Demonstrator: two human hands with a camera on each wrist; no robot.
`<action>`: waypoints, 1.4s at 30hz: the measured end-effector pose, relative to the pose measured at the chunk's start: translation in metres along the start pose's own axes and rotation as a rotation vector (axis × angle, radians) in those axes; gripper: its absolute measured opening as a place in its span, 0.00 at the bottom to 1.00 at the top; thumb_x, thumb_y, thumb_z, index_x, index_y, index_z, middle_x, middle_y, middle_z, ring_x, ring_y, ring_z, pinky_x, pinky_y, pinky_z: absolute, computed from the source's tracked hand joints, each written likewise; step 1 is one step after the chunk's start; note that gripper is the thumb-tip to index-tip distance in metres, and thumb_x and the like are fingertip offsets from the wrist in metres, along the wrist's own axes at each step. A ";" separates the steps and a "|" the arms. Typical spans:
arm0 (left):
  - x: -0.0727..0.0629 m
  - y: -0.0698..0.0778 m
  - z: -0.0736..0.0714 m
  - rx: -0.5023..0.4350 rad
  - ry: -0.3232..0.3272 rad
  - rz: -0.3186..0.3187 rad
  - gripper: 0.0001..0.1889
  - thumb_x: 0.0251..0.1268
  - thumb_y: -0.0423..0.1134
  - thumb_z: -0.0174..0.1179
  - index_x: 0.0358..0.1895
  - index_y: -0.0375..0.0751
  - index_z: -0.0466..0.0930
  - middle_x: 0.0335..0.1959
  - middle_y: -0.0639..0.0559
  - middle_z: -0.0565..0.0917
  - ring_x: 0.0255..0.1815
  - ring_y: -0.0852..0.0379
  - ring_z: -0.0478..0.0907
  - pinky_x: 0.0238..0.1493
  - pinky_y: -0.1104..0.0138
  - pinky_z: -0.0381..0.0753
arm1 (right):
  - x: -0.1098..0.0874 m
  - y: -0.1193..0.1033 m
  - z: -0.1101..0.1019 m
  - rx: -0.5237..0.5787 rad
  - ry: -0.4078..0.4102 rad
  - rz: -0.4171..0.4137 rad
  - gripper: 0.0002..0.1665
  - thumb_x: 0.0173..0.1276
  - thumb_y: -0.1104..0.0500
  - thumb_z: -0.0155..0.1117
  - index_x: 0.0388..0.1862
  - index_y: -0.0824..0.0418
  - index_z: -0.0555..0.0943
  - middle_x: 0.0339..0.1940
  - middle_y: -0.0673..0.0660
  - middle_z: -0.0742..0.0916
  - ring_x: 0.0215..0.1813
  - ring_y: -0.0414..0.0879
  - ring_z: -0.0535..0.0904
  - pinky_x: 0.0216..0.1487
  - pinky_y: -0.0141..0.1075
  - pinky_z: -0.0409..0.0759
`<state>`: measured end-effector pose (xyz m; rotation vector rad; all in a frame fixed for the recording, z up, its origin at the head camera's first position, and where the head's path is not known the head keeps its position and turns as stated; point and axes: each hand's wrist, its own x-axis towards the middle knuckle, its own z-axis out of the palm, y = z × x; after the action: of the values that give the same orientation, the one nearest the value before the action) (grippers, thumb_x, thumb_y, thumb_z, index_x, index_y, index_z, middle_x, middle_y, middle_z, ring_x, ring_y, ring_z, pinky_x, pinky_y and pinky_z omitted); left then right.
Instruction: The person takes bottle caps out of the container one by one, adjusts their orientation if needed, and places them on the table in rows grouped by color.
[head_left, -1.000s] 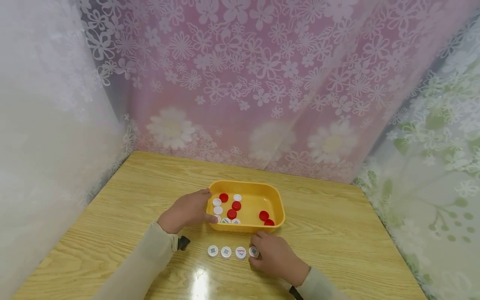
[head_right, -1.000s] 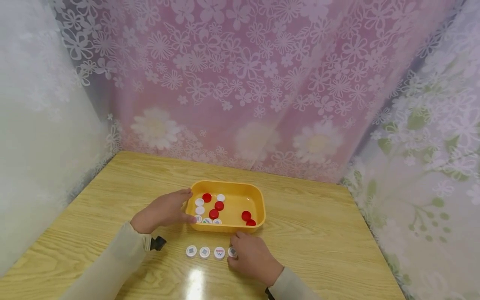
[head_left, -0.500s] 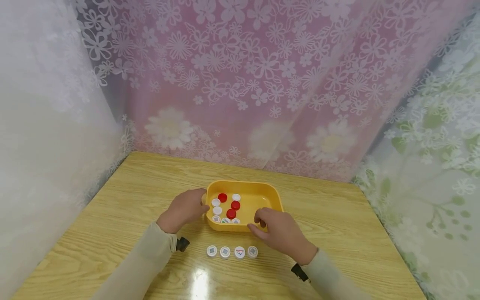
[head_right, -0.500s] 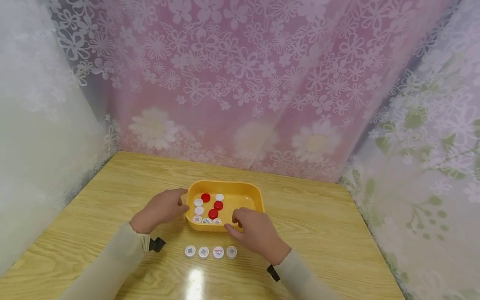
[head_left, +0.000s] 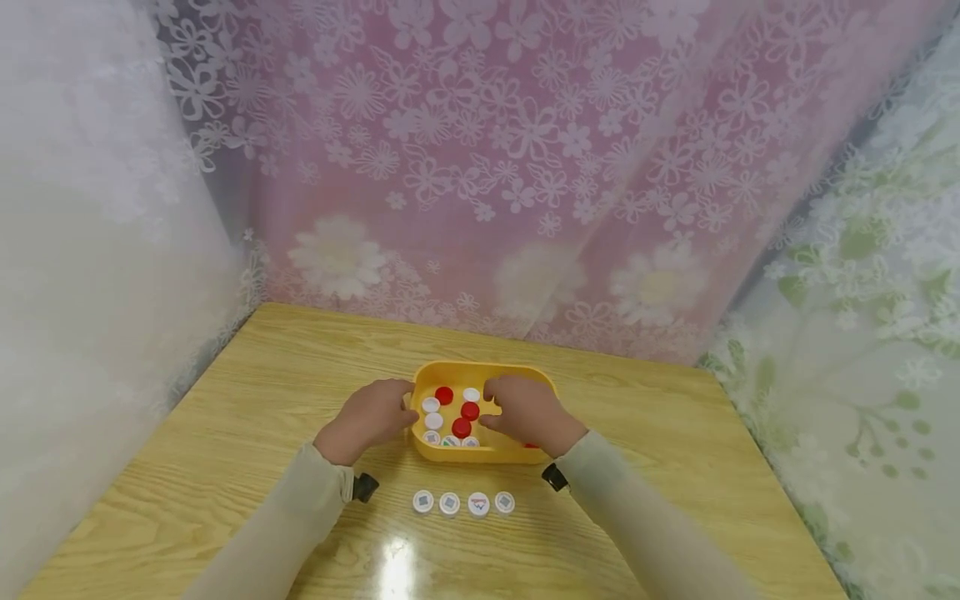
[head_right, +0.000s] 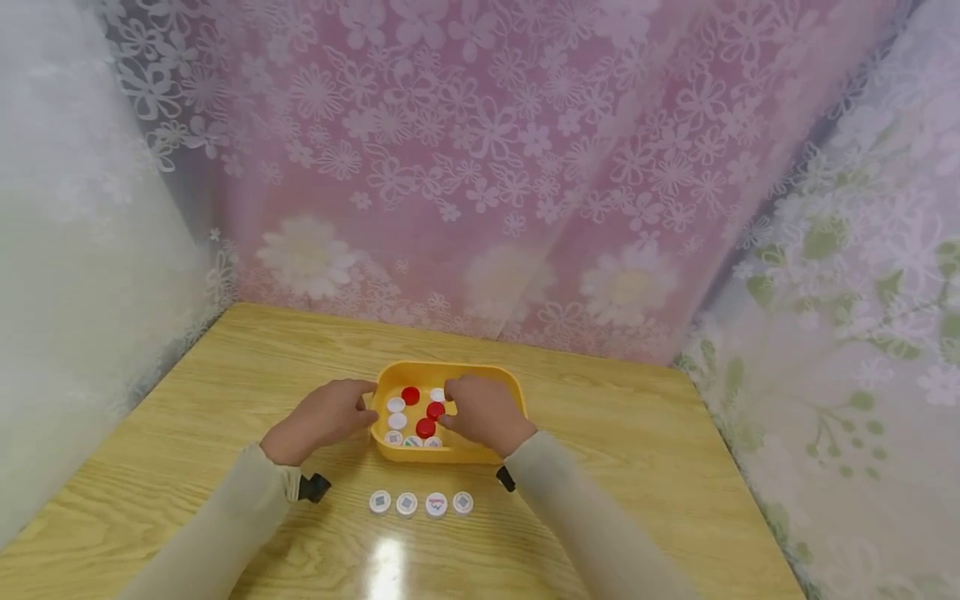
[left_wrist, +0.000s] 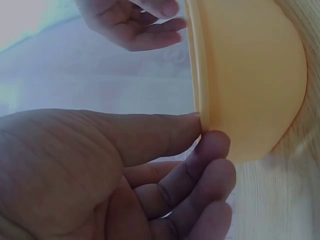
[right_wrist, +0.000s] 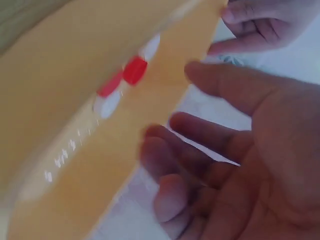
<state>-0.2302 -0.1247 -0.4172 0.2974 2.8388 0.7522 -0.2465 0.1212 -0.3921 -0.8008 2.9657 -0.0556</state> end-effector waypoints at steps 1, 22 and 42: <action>0.000 0.000 0.000 0.004 0.001 0.002 0.24 0.71 0.40 0.66 0.67 0.39 0.79 0.33 0.53 0.82 0.32 0.55 0.77 0.40 0.59 0.81 | 0.004 -0.002 0.004 0.014 -0.043 0.013 0.21 0.67 0.42 0.74 0.45 0.57 0.85 0.35 0.50 0.87 0.33 0.45 0.79 0.39 0.38 0.81; 0.001 -0.002 0.001 0.026 0.017 0.026 0.18 0.70 0.42 0.67 0.59 0.41 0.84 0.35 0.55 0.86 0.38 0.55 0.81 0.49 0.54 0.84 | 0.030 -0.017 0.032 -0.039 -0.302 0.176 0.17 0.66 0.42 0.74 0.33 0.55 0.85 0.26 0.49 0.82 0.30 0.46 0.77 0.37 0.39 0.80; -0.006 -0.002 -0.002 0.024 0.015 0.024 0.26 0.71 0.42 0.66 0.68 0.36 0.78 0.60 0.43 0.85 0.63 0.42 0.80 0.64 0.47 0.78 | 0.033 -0.016 0.038 0.062 -0.243 0.055 0.10 0.68 0.54 0.71 0.31 0.51 0.79 0.25 0.48 0.80 0.31 0.46 0.74 0.39 0.38 0.74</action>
<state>-0.2255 -0.1283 -0.4155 0.3320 2.8650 0.7289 -0.2641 0.0901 -0.4313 -0.6666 2.7411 -0.0431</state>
